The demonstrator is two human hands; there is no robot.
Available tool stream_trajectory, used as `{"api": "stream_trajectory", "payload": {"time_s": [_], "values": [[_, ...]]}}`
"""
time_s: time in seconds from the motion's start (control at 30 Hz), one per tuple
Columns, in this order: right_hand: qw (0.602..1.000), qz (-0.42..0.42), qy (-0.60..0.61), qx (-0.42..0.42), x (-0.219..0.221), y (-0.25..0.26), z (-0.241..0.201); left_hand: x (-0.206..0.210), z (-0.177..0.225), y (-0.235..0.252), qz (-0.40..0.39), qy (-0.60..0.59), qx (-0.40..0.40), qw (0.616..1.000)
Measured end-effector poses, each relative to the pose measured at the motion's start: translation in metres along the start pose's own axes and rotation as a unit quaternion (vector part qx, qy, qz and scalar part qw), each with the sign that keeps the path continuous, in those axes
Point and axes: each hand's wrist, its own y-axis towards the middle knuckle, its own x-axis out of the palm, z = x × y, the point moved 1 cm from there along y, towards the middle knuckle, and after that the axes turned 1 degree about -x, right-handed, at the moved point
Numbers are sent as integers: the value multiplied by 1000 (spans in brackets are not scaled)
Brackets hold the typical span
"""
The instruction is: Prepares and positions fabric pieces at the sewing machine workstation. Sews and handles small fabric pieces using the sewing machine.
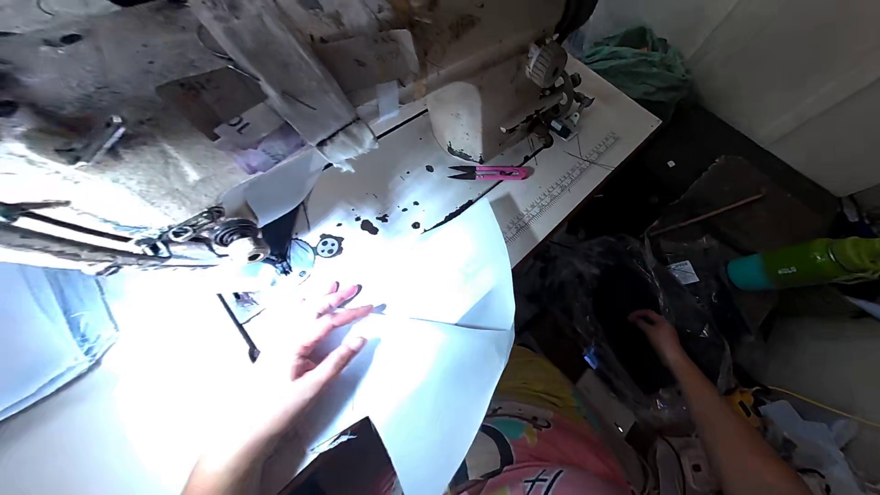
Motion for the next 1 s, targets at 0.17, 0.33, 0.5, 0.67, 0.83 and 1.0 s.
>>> {"api": "stream_trajectory", "payload": {"time_s": [0.17, 0.33, 0.5, 0.67, 0.83, 1.0], "values": [[928, 38, 319, -189, -75, 3, -106, 10, -1, 3, 12, 122, 88, 989], [788, -217, 311, -485, -87, -39, -290, 5, 10, 5, -27, 105, 87, 990], [586, -432, -12, -685, 61, -106, -424, -9, 41, -10, -33, 37, -4, 999], [618, -405, -278, -614, 171, -131, -412, -12, 56, -14, 85, -70, -164, 980], [683, -371, -148, -612, 171, -114, -397, -9, 40, -1, 87, -96, -155, 979], [657, -335, 14, -675, 157, -106, -393, 0, 19, 6, 134, -96, 4, 986]]}}
